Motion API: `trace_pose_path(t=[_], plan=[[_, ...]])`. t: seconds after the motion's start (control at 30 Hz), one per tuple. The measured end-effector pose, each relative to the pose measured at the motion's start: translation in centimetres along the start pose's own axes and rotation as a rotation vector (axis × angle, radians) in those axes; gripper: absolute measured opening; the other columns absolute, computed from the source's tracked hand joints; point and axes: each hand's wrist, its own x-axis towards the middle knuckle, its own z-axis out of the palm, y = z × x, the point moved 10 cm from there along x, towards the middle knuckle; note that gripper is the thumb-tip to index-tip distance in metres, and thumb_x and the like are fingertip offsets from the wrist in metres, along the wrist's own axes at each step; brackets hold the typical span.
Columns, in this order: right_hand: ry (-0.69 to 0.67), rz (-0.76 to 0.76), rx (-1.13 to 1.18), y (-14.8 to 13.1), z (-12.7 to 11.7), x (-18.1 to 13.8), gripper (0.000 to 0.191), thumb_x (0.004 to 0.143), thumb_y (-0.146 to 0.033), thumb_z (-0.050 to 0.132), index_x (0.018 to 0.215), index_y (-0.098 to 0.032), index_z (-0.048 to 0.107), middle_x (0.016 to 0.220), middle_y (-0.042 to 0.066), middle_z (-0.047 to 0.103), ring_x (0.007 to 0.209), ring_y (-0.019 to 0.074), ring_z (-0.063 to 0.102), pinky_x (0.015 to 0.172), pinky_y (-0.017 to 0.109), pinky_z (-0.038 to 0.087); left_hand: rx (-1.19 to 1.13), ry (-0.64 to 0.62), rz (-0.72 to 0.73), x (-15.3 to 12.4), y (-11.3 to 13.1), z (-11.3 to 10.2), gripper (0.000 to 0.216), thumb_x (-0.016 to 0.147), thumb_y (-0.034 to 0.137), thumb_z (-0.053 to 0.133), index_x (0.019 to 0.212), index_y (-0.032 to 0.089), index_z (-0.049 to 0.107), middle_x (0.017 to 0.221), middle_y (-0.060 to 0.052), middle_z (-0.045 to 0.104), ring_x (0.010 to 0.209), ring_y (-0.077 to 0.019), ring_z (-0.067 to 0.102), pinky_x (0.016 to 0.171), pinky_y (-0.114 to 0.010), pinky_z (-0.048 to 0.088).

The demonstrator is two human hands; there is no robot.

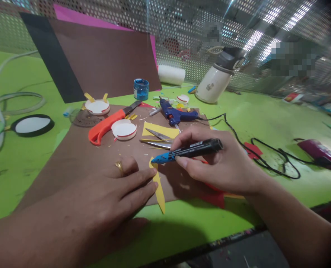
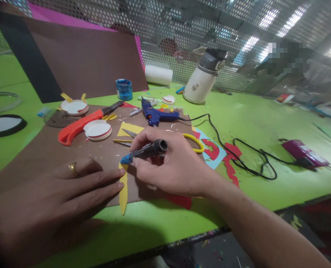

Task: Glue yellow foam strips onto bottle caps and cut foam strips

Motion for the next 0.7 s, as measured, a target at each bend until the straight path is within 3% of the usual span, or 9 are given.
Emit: trace_pose_path(t=[0.23, 0.7], plan=[[-0.026, -0.042, -0.013, -0.31, 0.24, -0.18, 0.011, 0.074, -0.014, 0.064, 0.082, -0.02, 0.068, 0.072, -0.003, 0.065, 0.062, 0.0101, 0.056, 0.055, 0.02, 0.046, -0.039, 0.041, -0.01, -0.01, -0.38, -0.38, 0.038, 0.089, 0.026, 0.058, 0.126, 0.025, 0.06, 0.116, -0.007, 0.069, 0.098, -0.0253, 0.062, 0.09, -0.042, 0.051], [-0.027, -0.065, -0.013, -0.48, 0.23, -0.01, 0.011, 0.074, -0.013, 0.064, 0.081, -0.019, 0.068, 0.075, -0.002, 0.064, 0.064, 0.0104, 0.056, 0.056, 0.021, 0.046, 0.034, -0.012, -0.011, 0.38, 0.05, -0.3, 0.029, 0.09, 0.021, 0.055, 0.117, 0.021, 0.062, 0.117, -0.006, 0.07, 0.1, -0.0259, 0.062, 0.093, -0.044, 0.049]])
